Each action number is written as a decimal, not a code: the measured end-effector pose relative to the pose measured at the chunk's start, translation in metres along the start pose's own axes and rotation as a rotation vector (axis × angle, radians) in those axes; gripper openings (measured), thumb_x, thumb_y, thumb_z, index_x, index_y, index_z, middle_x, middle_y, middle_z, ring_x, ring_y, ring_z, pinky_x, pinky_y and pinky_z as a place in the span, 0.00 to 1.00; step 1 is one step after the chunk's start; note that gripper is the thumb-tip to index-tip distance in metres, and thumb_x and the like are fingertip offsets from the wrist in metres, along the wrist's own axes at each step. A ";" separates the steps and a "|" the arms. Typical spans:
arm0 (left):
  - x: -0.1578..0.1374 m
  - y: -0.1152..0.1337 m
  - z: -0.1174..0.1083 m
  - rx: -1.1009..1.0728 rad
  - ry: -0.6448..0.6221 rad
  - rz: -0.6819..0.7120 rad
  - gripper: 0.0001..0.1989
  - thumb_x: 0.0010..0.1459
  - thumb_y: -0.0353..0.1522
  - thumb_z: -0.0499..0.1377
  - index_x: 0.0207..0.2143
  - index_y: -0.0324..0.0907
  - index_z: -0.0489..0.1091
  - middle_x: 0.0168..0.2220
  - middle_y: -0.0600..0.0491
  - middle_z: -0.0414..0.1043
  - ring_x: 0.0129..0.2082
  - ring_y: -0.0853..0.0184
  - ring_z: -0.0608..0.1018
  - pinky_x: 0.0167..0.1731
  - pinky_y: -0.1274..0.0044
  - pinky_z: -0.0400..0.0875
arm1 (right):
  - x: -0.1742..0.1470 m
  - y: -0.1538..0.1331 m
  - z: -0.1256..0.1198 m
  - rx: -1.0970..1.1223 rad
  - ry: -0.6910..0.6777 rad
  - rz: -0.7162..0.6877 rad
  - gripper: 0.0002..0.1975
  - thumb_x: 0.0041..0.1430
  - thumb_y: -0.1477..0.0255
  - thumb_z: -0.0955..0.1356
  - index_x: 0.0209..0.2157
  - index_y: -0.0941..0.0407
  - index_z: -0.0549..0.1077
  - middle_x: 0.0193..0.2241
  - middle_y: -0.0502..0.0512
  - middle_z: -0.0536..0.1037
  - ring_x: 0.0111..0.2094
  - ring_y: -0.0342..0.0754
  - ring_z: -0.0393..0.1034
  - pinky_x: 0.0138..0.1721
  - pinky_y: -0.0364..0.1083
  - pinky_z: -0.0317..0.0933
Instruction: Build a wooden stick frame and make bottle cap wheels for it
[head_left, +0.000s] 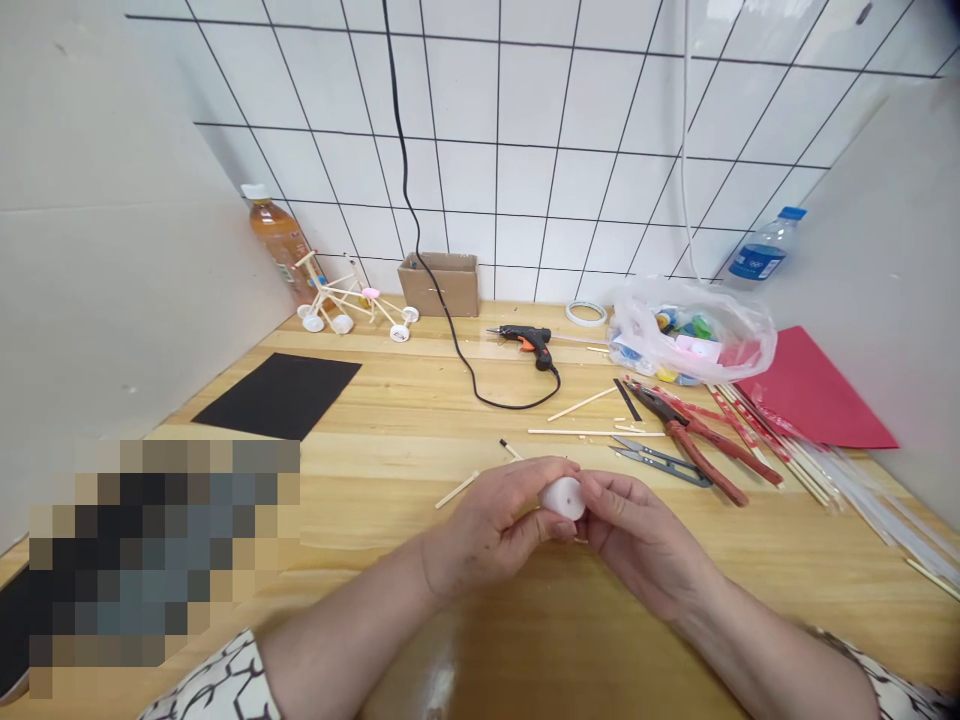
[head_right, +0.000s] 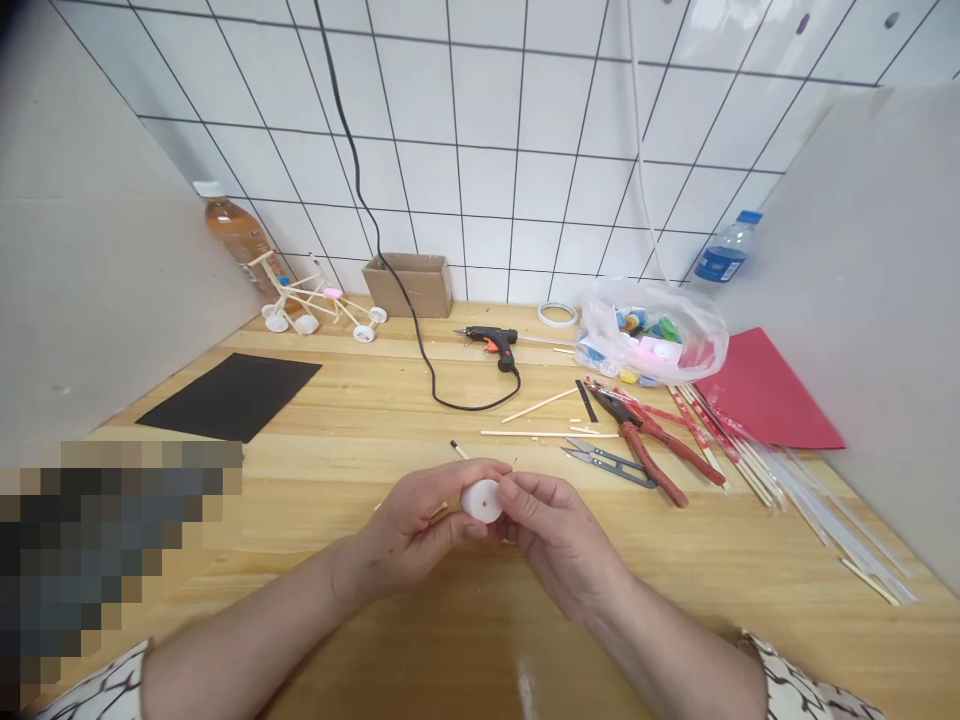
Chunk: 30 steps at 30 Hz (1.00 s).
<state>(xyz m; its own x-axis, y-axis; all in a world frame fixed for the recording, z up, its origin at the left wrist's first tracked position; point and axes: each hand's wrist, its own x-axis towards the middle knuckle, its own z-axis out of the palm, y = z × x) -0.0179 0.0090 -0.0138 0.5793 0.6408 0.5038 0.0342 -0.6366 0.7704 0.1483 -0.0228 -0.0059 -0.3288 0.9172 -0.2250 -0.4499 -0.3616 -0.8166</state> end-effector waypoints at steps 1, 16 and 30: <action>0.000 0.001 0.000 -0.029 0.002 -0.031 0.16 0.58 0.31 0.56 0.49 0.38 0.65 0.44 0.46 0.73 0.43 0.64 0.75 0.44 0.75 0.69 | 0.000 0.000 0.000 -0.008 -0.004 -0.006 0.12 0.51 0.64 0.71 0.28 0.60 0.77 0.24 0.53 0.73 0.27 0.41 0.64 0.31 0.42 0.56; 0.006 0.010 0.001 -0.420 -0.038 -0.367 0.12 0.53 0.29 0.59 0.42 0.39 0.70 0.39 0.50 0.73 0.37 0.66 0.77 0.39 0.76 0.73 | 0.001 -0.018 -0.001 -0.467 0.011 -0.117 0.12 0.51 0.62 0.70 0.32 0.57 0.77 0.24 0.51 0.76 0.26 0.42 0.67 0.30 0.42 0.61; 0.004 0.004 0.016 0.063 -0.064 -0.277 0.06 0.56 0.31 0.55 0.36 0.41 0.70 0.34 0.54 0.73 0.33 0.68 0.73 0.36 0.78 0.66 | -0.008 -0.018 -0.006 -1.409 0.230 -0.304 0.09 0.48 0.64 0.68 0.27 0.54 0.66 0.23 0.49 0.70 0.24 0.44 0.61 0.25 0.44 0.56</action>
<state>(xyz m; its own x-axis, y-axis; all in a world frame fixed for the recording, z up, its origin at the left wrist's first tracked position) -0.0028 0.0022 -0.0148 0.5911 0.7668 0.2500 0.2477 -0.4676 0.8485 0.1642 -0.0232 0.0071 -0.1732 0.9816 0.0800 0.7371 0.1831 -0.6505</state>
